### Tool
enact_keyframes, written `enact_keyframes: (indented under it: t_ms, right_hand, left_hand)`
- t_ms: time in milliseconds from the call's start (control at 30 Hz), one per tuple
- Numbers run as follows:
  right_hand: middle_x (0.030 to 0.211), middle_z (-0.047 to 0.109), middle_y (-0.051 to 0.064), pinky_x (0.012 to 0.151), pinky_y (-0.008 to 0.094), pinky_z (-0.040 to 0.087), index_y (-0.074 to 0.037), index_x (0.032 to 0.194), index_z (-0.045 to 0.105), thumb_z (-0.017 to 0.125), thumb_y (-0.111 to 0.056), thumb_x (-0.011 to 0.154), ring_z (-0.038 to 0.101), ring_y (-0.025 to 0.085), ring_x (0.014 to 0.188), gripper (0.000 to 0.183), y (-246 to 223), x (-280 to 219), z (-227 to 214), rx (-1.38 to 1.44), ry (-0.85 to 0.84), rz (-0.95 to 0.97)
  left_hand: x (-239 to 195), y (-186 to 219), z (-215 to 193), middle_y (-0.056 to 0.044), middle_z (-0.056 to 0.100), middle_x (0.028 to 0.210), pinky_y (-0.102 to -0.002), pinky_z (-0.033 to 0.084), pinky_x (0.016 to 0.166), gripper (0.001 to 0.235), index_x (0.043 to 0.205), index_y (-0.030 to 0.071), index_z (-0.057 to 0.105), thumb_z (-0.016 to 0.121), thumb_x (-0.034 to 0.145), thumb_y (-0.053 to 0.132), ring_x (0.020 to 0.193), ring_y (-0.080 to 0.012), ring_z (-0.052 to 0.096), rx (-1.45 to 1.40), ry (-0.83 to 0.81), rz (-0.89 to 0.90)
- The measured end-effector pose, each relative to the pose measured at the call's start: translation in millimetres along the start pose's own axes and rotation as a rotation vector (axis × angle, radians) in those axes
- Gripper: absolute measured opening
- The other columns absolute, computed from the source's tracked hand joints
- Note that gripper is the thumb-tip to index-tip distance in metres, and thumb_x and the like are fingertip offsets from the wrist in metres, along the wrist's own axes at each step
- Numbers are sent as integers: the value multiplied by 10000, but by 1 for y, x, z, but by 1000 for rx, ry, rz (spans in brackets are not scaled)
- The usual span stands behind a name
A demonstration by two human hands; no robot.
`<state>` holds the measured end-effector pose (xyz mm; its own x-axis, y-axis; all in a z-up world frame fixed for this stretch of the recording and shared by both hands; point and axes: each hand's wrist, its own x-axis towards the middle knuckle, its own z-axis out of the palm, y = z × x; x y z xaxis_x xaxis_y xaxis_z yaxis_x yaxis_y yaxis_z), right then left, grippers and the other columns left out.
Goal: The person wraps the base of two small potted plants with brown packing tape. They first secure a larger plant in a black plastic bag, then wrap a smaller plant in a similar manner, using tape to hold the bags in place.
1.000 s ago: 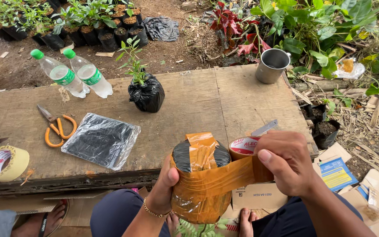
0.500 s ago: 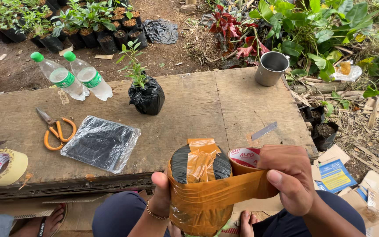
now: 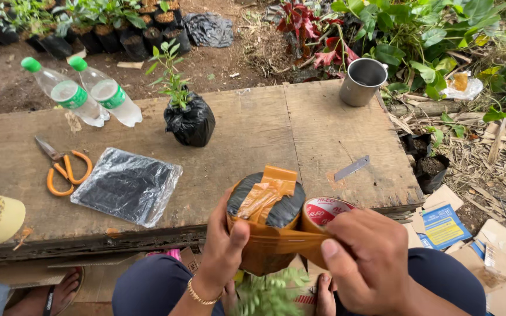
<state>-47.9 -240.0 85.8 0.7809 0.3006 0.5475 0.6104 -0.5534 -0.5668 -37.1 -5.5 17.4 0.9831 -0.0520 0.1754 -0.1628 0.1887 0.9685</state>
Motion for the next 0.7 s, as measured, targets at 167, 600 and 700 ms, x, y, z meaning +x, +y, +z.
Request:
enact_keyframes:
  t_ms: [167,600,700]
  right_hand:
    - [661,620,72,794,472,468,-30,811,643,679,-301,873,616,230,601,280,8,15,-16,229,-238,-111]
    - [474,403,59,460,364,320,-47,552,491,593,-227,958,412,182,432,456,43,23,-20,142,-143,20]
    - [504,412,56,480,361,307,-25,592,499,567,-231,976,397,184,438,441,42,22,-13,237,-127,15]
  left_hand:
    - [5,-5,-14,-145,728,1085,-310,581,844,916,1247,-111,638,705,827,700,963,-171,708,-94,66,-160]
    - [0,6,-9,-198,707,1215,-356,578,909,872,1342,-134,581,648,918,626,1064,-218,697,-502,-148,-347]
    - [-4,-4,-10,-210,659,1330,-391,558,1009,943,1429,-107,512,599,922,684,1175,-246,674,-632,-234,-349]
